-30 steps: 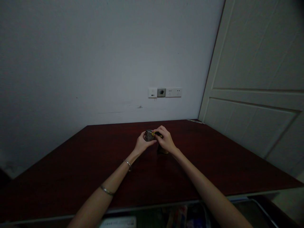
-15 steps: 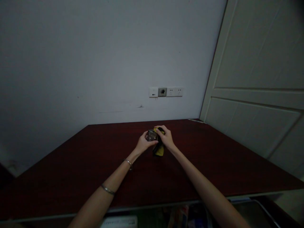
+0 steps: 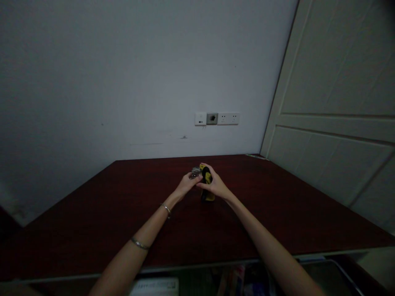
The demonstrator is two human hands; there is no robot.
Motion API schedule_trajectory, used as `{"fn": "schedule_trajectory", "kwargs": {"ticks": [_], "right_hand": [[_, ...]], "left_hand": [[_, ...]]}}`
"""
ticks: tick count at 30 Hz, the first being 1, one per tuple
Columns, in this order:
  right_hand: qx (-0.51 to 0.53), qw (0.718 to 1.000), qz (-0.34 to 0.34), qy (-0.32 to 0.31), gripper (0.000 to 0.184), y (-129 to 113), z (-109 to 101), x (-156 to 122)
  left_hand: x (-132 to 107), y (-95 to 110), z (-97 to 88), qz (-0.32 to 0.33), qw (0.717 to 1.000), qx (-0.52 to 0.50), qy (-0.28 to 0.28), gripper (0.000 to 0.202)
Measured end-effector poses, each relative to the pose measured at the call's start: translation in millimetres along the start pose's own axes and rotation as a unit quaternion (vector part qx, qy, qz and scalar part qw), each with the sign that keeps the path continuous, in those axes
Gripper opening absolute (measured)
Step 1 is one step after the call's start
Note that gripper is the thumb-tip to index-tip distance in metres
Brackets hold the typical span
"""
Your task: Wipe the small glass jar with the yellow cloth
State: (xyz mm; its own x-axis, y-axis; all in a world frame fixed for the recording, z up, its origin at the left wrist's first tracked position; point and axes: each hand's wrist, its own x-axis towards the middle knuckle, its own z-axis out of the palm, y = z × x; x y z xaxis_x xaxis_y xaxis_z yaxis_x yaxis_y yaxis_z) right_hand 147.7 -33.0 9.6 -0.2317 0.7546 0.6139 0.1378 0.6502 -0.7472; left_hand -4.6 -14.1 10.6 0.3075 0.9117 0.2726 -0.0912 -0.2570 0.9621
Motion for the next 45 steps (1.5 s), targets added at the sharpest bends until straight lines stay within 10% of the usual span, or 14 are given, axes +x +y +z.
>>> {"fn": "schedule_trajectory", "kwargs": {"ticks": [11, 21, 45], "right_hand": [[0.06, 0.99, 0.08, 0.095, 0.071, 2, 5, 6], [0.105, 0.979, 0.145, 0.097, 0.052, 2, 6, 7], [0.038, 0.995, -0.018, 0.088, 0.039, -3, 1, 5]], "left_hand": [[6, -7, -18.6, -0.036, 0.994, 0.026, -0.096, 0.064], [4, -15, -17.4, 0.106, 0.978, 0.172, -0.046, 0.085], [-2, -8, -0.6, 0.116, 0.975, 0.187, -0.003, 0.056]]}}
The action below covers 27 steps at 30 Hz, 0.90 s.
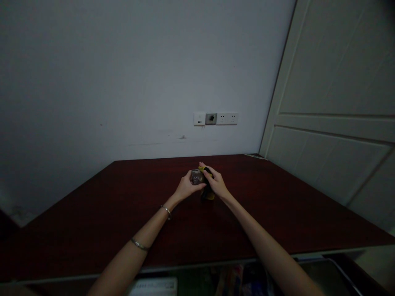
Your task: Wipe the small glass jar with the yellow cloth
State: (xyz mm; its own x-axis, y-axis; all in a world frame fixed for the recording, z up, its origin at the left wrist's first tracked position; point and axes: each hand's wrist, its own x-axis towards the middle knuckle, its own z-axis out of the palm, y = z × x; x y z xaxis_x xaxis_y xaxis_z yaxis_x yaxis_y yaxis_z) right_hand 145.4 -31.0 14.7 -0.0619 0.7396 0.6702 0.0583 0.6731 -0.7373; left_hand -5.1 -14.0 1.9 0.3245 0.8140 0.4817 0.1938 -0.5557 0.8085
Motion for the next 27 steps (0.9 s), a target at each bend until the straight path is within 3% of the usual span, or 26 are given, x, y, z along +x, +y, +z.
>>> {"fn": "schedule_trajectory", "kwargs": {"ticks": [5, 12, 23, 27], "right_hand": [[-0.039, 0.997, -0.039, -0.046, 0.034, 3, -1, -5], [-0.016, 1.0, 0.0, -0.006, 0.035, 13, -5, 2], [0.0, 1.0, -0.002, -0.028, 0.035, -1, -1, -1], [0.017, 1.0, 0.003, -0.019, 0.033, -2, -4, 1]], "left_hand": [[3, -12, -1.4, -0.024, 1.0, -0.002, 0.016, 0.052], [-1, -5, 2.8, -0.023, 0.997, -0.055, -0.043, 0.057], [4, -9, 1.2, -0.035, 0.999, -0.015, 0.029, 0.054], [0, 0, -1.3, -0.016, 0.999, -0.031, -0.018, 0.053]]}}
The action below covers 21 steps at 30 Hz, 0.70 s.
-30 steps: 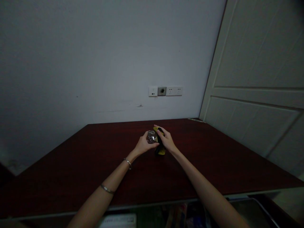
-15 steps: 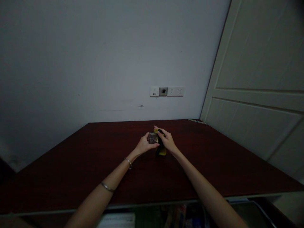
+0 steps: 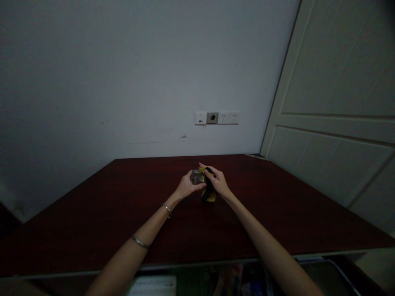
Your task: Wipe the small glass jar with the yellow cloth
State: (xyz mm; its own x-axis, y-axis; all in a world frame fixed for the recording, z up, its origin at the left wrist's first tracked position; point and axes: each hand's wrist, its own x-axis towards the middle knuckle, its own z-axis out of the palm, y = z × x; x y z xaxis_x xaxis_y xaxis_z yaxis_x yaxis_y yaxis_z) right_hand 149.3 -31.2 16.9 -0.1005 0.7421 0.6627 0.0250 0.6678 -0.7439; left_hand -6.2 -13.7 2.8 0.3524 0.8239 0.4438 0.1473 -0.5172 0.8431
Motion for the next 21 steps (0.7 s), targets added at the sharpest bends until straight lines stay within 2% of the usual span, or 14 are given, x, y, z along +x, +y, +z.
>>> {"fn": "schedule_trajectory", "kwargs": {"ticks": [2, 5, 12, 15, 21], "right_hand": [[0.008, 1.0, 0.003, 0.012, 0.032, 1, -1, 1], [0.009, 1.0, 0.008, 0.024, 0.033, 3, -1, 1], [-0.002, 1.0, 0.01, -0.001, 0.033, 0, 3, -4], [0.004, 1.0, 0.009, -0.005, 0.033, -1, 3, -4], [0.023, 0.999, 0.03, 0.039, 0.031, 0, 1, 0]], "left_hand": [[-1, 5, 0.1, 0.001, 1.0, -0.013, -0.026, 0.053], [-2, 8, -0.4, 0.002, 0.999, -0.014, -0.037, 0.054], [2, -3, -6.2, -0.002, 0.999, 0.045, 0.004, 0.054], [0, -3, -6.9, 0.0, 1.0, 0.014, -0.025, 0.056], [-3, 2, -3.2, 0.027, 0.997, -0.012, -0.066, 0.06]]}}
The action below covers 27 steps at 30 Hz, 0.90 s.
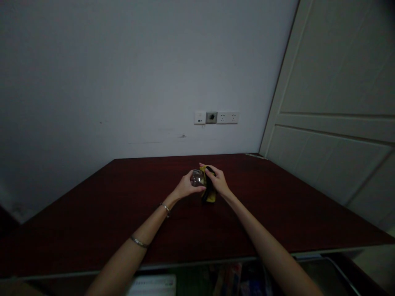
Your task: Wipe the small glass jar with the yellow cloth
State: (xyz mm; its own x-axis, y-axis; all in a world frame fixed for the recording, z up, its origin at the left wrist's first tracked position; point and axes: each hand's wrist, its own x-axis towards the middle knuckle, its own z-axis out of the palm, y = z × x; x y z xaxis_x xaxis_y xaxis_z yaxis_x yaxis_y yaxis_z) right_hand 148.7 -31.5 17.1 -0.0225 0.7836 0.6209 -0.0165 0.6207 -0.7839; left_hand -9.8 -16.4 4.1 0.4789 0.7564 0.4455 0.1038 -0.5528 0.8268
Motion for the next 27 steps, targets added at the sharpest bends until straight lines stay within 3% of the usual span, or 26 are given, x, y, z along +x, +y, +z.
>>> {"fn": "schedule_trajectory", "kwargs": {"ticks": [5, 11, 20, 27], "right_hand": [[-0.013, 1.0, -0.007, -0.016, 0.032, 2, -2, -1], [-0.056, 0.993, -0.047, -0.09, 0.029, -1, -1, -7], [-0.072, 0.996, -0.023, -0.047, 0.027, 10, -6, 0], [-0.132, 0.984, -0.061, -0.101, 0.026, 1, -1, -8]], "left_hand": [[1, -3, -2.0, -0.008, 0.996, 0.084, 0.03, 0.069], [-1, -10, -6.4, -0.01, 0.988, 0.146, 0.057, 0.072], [-4, -6, -1.3, -0.002, 0.983, 0.181, 0.02, 0.081], [-3, -13, -3.5, -0.014, 0.981, 0.189, 0.049, 0.077]]}}
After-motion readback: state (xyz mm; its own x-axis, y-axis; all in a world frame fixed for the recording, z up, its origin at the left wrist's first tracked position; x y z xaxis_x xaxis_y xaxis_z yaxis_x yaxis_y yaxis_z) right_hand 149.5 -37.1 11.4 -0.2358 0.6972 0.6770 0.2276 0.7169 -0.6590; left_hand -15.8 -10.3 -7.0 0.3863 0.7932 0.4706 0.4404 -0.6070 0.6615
